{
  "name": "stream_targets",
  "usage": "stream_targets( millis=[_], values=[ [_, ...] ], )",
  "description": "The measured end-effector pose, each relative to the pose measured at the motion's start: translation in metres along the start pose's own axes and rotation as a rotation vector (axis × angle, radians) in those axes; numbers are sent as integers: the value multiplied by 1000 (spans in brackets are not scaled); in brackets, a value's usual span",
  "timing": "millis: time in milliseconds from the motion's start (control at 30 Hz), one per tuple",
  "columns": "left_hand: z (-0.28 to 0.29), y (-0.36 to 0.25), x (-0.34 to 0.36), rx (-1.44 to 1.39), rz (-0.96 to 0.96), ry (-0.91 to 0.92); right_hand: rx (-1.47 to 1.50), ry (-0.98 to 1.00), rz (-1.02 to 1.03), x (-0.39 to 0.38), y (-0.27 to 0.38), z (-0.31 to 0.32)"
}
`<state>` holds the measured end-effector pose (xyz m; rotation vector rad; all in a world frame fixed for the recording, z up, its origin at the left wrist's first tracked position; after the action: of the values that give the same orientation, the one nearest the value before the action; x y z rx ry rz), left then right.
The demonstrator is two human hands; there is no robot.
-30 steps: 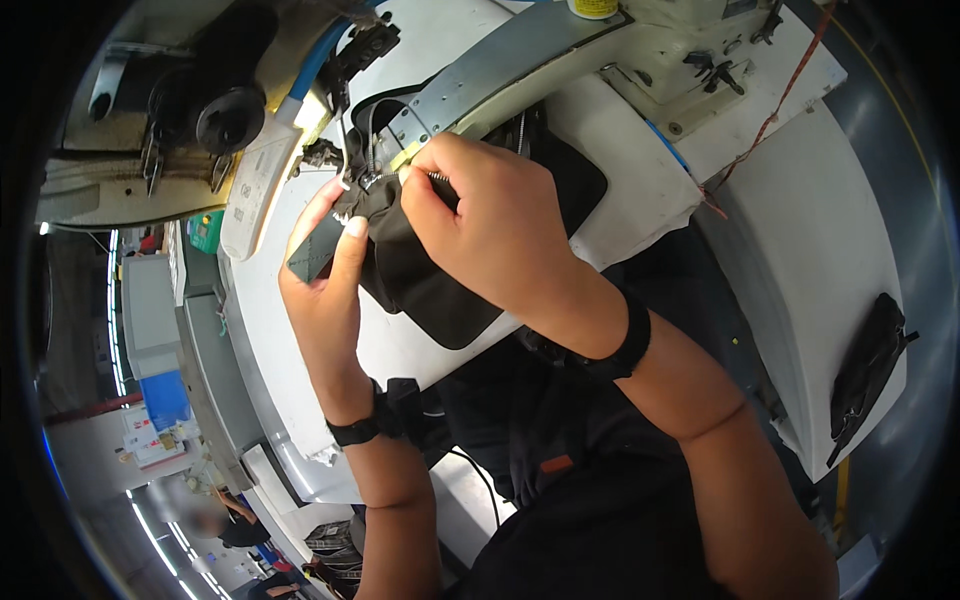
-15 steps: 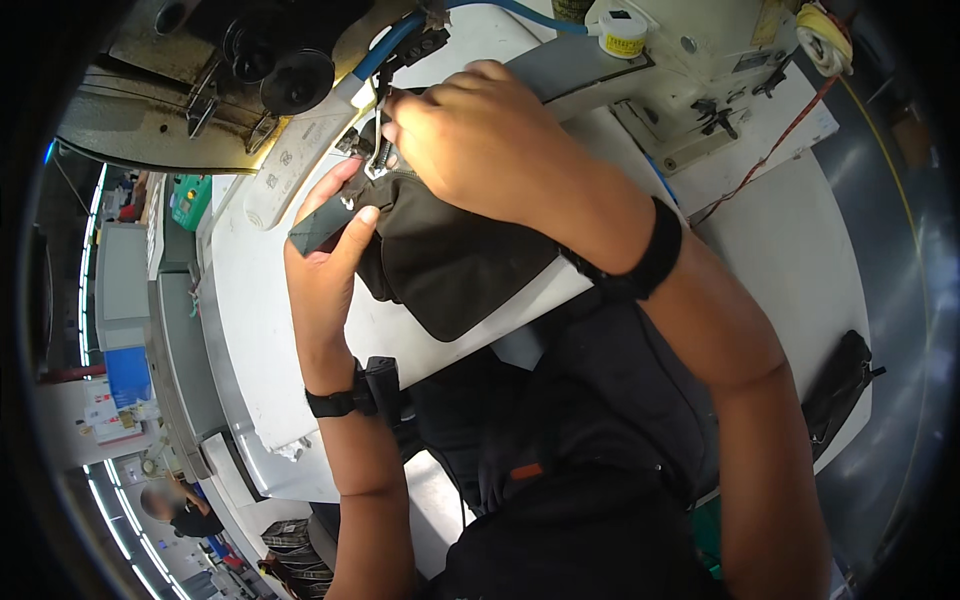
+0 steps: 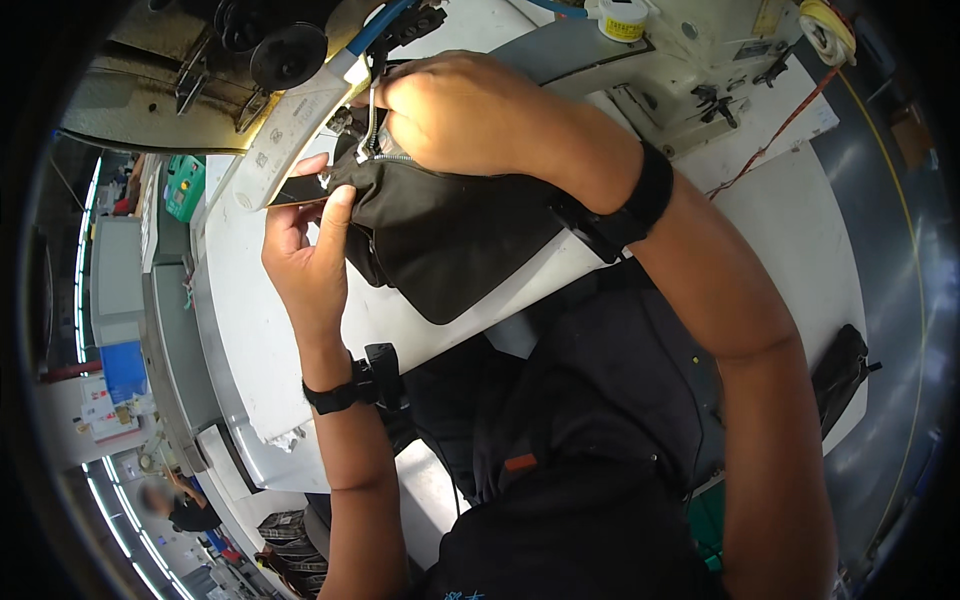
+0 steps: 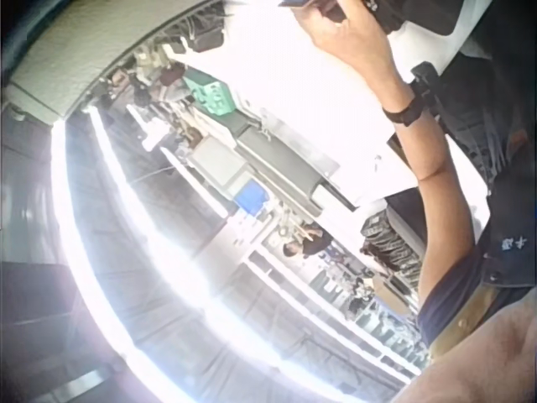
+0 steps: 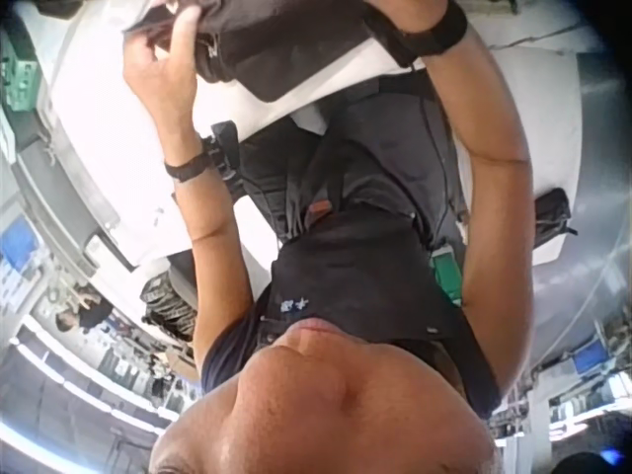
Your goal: Sewing and inspecting leather or fabric bags using an industrial sewing machine.
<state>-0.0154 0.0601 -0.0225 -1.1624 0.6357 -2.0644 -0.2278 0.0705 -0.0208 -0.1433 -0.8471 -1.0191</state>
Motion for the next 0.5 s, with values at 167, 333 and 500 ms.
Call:
stream_targets(
  millis=[167, 333, 500],
  values=[
    [-8, 6, -1, -200, 215, -45, -74, -53, 26, 3, 5, -1],
    [-11, 4, -3, -341, 238, -42, 152, 86, -316, 2, 3, 8],
    [-12, 1, -7, -352, 257, -27, 227, 151, -431, 7, 5, 10]
  ],
)
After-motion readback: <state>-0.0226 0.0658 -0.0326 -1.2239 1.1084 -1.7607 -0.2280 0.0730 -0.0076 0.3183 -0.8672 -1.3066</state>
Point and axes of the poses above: each hand's wrist, its own x-axis towards the middle knuckle, its own z-axis out of the back of the hand, y = z × x, the point moved 4 cm from there along x, towards the middle knuckle, and after that the axes turned 7 degrees about -z, right-handed, at the moved point
